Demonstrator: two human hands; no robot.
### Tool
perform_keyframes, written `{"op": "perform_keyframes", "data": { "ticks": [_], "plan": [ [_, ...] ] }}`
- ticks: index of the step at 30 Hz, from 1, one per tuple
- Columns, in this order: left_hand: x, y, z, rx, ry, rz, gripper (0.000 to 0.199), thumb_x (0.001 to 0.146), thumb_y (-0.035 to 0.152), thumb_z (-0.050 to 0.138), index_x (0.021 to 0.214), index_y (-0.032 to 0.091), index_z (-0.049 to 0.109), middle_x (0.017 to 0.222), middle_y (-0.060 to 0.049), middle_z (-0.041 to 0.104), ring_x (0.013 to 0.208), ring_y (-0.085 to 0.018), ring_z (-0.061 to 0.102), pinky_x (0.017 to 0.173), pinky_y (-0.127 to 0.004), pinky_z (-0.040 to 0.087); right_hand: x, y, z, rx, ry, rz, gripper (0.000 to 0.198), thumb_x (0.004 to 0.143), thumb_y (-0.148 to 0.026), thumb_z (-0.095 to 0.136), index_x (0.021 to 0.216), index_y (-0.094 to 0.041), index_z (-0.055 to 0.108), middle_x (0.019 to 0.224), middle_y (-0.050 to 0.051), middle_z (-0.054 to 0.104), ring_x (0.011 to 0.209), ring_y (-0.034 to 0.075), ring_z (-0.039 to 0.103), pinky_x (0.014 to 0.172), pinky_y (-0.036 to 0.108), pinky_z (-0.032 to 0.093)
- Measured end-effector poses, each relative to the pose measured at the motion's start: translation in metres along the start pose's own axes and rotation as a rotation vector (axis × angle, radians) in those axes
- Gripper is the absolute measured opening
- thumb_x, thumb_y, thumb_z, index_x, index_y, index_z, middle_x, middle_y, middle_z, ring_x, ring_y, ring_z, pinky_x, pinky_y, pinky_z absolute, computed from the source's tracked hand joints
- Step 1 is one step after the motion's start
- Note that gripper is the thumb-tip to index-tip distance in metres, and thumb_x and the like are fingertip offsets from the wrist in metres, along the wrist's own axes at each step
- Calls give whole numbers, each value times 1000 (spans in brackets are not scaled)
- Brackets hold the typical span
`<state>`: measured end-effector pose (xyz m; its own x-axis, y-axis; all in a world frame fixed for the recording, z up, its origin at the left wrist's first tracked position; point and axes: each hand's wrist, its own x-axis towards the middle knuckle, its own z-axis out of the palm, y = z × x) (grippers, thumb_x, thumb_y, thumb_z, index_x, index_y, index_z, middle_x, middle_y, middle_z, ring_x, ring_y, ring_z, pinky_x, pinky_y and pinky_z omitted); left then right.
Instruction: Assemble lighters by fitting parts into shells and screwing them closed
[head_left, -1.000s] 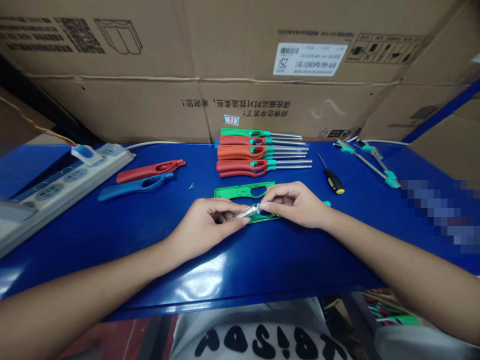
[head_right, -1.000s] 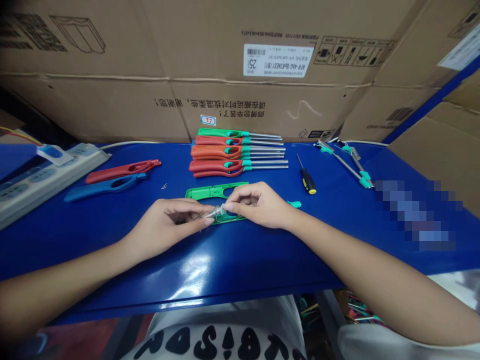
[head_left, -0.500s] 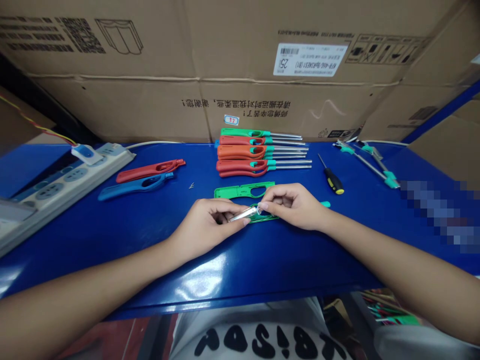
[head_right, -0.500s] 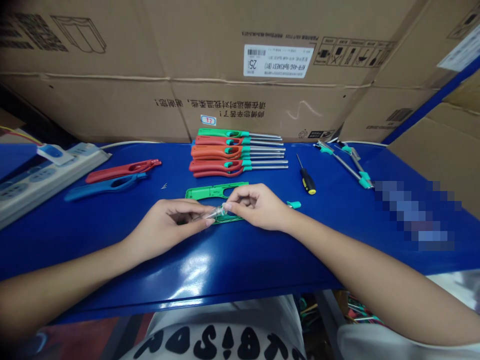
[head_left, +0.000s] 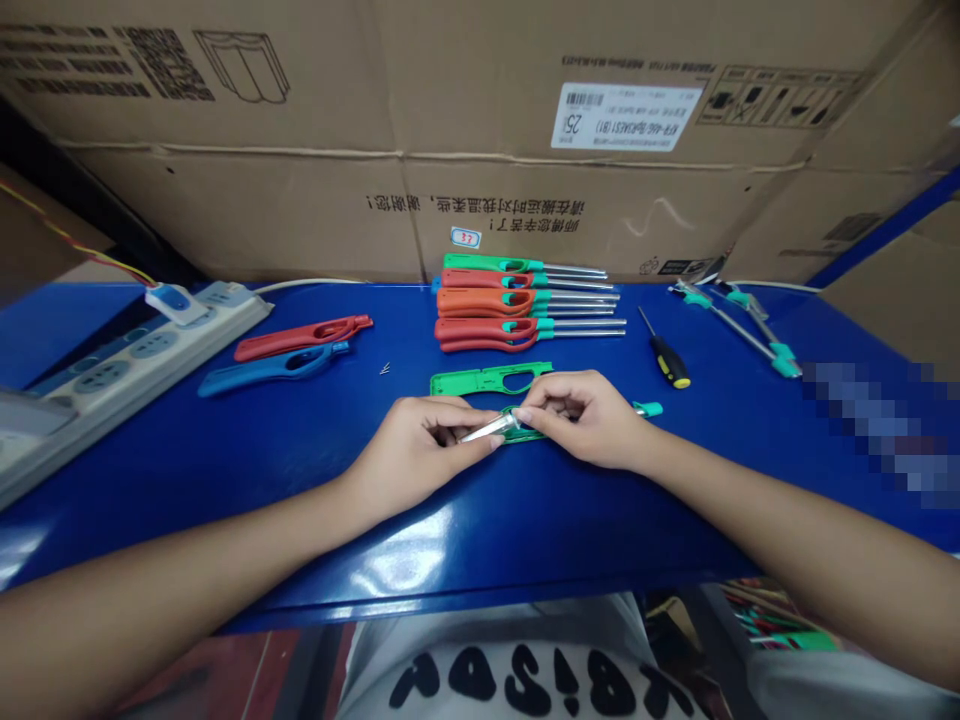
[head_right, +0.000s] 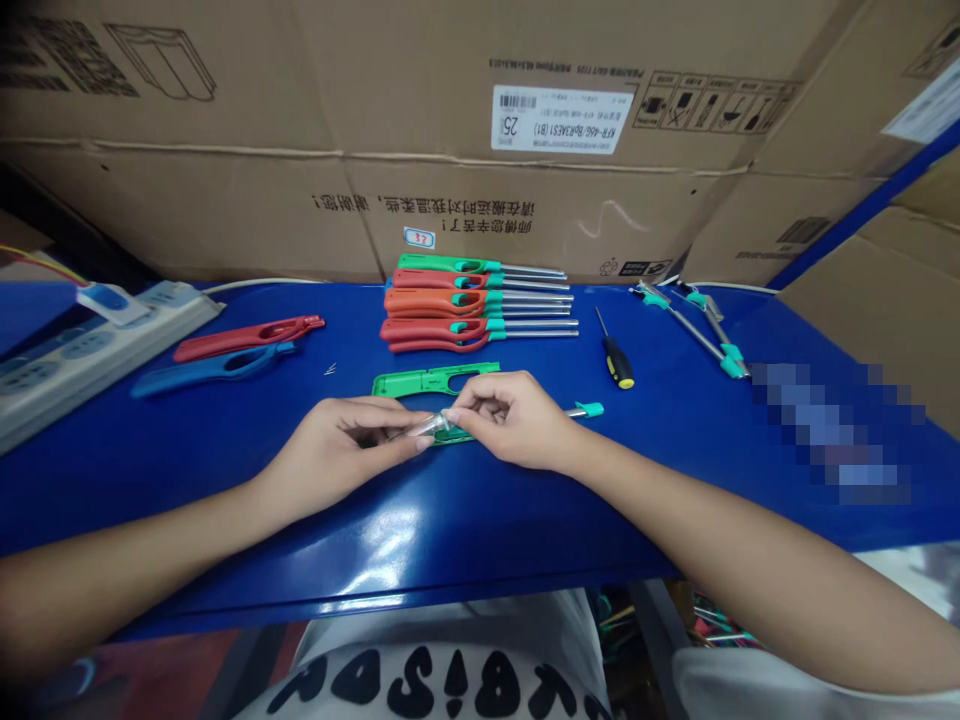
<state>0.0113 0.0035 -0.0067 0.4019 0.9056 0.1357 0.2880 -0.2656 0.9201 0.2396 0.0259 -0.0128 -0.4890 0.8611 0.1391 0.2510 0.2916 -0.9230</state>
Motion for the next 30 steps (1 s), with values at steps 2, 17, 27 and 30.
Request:
{"op": "perform_keyframes", "data": {
  "ticks": [2,17,27,30],
  "plan": [
    [0,0,0,-2,1,-14,18,81,23,78,97,20,84,72,-2,74,56,-8,50,50,-18,36,1,0,1,-10,3,-6,31,83,-42,75,72,-15,64,61,-4,52,51,5,38,45,20,28],
    [3,0,1,-86,28,-73,18,77,28,80,93,18,84,77,-4,79,56,-9,56,52,-19,42,6,0,0,177,30,131,41,75,-54,79,76,-15,65,66,0,59,55,8,45,50,22,34],
    [2,-2,3,1,19,-48,18,81,29,77,94,18,84,80,-6,78,58,-11,55,51,-21,38,1,3,9,3,94,12,30,87,-43,67,74,-16,63,63,0,56,52,8,43,48,22,34],
    [0,-3,3,1,28,-50,19,82,30,77,95,18,83,80,-5,77,58,-11,57,52,-22,40,-1,4,11,-61,127,-25,28,89,-39,63,74,-16,63,63,0,56,52,8,42,48,23,33]
  ]
}}
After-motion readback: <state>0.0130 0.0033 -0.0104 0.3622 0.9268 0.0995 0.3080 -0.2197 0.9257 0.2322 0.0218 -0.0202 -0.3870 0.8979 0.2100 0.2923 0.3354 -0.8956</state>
